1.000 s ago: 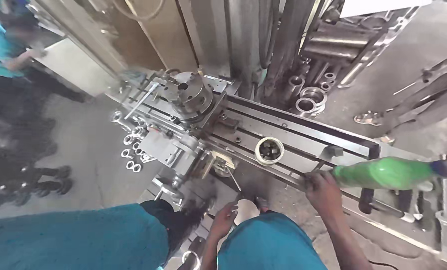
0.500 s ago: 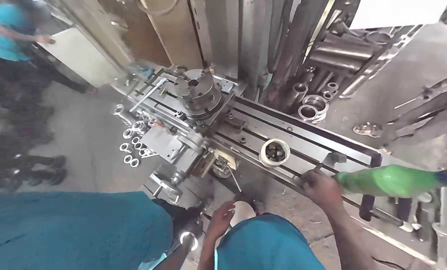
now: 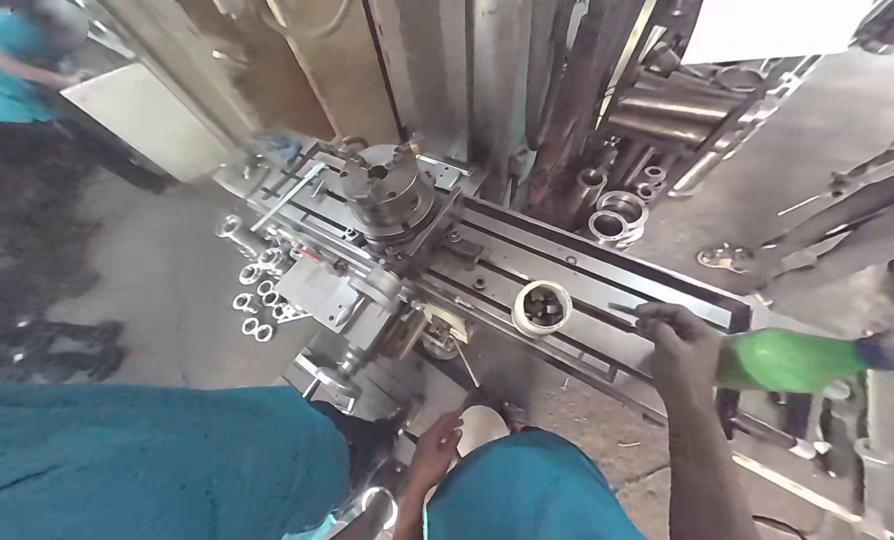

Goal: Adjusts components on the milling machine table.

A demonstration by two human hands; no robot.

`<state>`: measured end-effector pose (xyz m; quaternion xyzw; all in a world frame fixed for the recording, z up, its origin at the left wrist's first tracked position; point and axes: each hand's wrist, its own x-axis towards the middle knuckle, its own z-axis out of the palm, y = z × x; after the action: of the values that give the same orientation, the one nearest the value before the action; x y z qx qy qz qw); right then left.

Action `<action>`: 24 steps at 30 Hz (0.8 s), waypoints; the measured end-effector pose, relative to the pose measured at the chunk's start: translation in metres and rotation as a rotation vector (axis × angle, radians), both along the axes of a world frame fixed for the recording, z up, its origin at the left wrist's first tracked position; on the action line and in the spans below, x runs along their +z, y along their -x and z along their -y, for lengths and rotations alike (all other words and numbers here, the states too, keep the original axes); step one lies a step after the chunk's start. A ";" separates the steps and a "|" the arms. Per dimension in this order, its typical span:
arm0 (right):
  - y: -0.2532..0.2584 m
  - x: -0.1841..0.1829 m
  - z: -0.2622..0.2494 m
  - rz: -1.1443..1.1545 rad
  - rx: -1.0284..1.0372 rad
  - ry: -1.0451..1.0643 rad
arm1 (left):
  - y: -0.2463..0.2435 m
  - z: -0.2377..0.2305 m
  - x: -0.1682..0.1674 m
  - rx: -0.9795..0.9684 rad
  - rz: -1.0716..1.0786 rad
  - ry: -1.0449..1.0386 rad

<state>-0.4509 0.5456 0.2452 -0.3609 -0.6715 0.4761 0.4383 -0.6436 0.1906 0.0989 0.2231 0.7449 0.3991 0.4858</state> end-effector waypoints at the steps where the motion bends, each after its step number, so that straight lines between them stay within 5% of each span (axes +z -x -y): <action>1: 0.006 0.010 0.002 -0.031 0.027 -0.011 | 0.001 0.000 0.001 -0.007 -0.011 -0.001; 7: 0.042 0.053 0.023 -0.095 0.203 -0.120 | 0.001 -0.003 0.007 0.021 -0.039 -0.052; 15: 0.072 0.044 0.030 -0.039 0.275 -0.093 | -0.003 0.004 0.000 0.092 -0.001 -0.046; 24: 0.065 0.026 0.018 0.398 0.199 -0.299 | -0.003 0.001 0.007 0.067 -0.014 0.032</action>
<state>-0.5159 0.5274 0.2714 -0.3109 -0.8396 0.3322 0.2968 -0.6411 0.1900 0.1058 0.1933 0.7616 0.4017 0.4704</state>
